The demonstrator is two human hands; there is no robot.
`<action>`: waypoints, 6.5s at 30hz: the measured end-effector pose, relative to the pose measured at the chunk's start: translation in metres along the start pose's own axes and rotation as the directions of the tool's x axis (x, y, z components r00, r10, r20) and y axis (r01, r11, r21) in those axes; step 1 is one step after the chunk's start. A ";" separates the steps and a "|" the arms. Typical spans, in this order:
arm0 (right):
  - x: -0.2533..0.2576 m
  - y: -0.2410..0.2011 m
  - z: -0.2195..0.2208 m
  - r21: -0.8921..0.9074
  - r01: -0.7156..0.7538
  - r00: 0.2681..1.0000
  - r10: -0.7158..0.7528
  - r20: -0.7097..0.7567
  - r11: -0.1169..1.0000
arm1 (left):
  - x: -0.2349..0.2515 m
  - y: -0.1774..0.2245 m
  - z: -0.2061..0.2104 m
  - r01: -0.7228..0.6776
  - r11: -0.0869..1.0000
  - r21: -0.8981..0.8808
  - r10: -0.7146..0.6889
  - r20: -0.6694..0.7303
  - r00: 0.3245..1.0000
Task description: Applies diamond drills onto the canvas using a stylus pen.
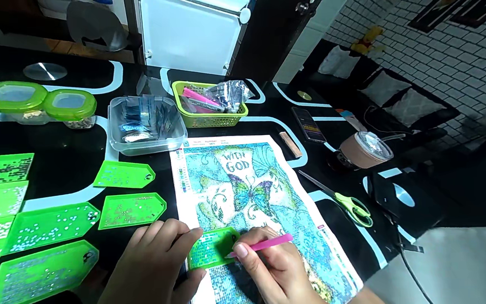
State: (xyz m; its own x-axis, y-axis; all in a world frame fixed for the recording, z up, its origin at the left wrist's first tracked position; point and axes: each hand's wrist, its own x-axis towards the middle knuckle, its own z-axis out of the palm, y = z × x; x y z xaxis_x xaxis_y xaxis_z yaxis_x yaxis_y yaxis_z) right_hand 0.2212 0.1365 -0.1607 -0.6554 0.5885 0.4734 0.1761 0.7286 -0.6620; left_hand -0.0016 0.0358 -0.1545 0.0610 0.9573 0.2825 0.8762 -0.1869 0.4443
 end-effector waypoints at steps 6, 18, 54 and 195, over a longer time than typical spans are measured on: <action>-0.001 0.001 0.002 -0.014 0.004 1.000 -0.004 0.002 1.000 | -0.001 -0.001 0.002 -0.004 1.000 0.010 0.004 -0.014 1.000; -0.012 -0.018 -0.008 0.471 -0.275 0.959 0.272 0.075 0.838 | -0.001 -0.001 0.003 0.002 1.000 0.025 -0.002 -0.029 1.000; 0.005 -0.004 0.004 0.111 -0.036 0.998 0.041 -0.039 0.993 | -0.001 -0.001 0.002 0.004 0.998 0.055 -0.002 -0.031 1.000; -0.009 -0.032 0.007 0.021 0.038 0.982 -0.042 0.183 0.999 | -0.002 -0.007 0.017 -0.022 0.997 0.076 0.033 -0.149 0.988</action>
State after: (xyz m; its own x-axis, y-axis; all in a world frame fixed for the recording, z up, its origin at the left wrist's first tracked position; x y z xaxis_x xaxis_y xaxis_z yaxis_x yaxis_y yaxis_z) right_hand 0.2160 0.1056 -0.1480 -0.7854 0.4838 0.3862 0.1355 0.7431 -0.6553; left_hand 0.0007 0.0392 -0.1728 0.0177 0.9070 0.4208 0.9086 -0.1903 0.3719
